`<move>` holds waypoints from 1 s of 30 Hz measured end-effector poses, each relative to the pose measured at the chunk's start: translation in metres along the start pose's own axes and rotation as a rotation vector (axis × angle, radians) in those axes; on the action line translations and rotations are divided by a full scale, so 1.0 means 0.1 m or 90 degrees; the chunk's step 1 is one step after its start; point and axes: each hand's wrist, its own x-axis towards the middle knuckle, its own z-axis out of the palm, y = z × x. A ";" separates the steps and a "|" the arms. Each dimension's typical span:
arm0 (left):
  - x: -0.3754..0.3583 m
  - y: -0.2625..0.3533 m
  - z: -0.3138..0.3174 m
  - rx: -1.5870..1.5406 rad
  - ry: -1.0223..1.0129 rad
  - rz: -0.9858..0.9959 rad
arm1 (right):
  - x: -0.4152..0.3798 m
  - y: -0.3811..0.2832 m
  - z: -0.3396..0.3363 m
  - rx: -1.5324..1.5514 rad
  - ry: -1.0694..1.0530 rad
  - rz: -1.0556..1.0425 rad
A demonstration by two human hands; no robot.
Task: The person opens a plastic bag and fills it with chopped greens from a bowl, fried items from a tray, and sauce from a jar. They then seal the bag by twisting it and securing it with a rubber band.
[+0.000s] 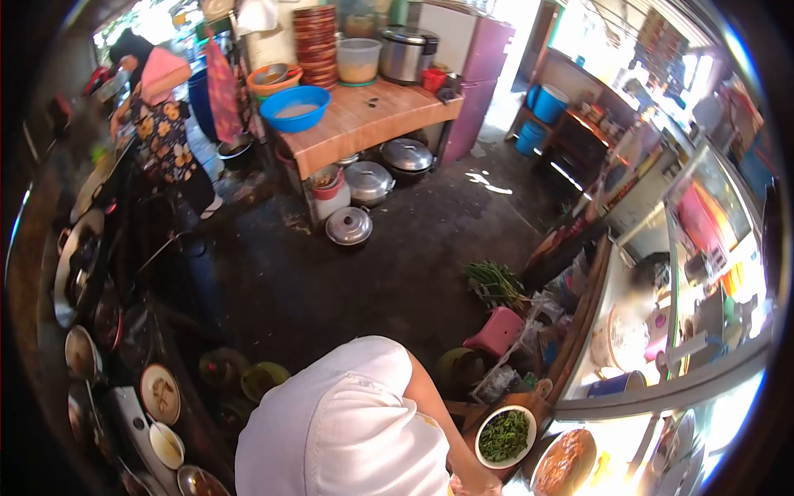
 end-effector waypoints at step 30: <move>0.20 1.01 -1.70 -0.289 0.350 -0.251 | 0.41 -0.42 0.33 0.038 -0.026 -0.037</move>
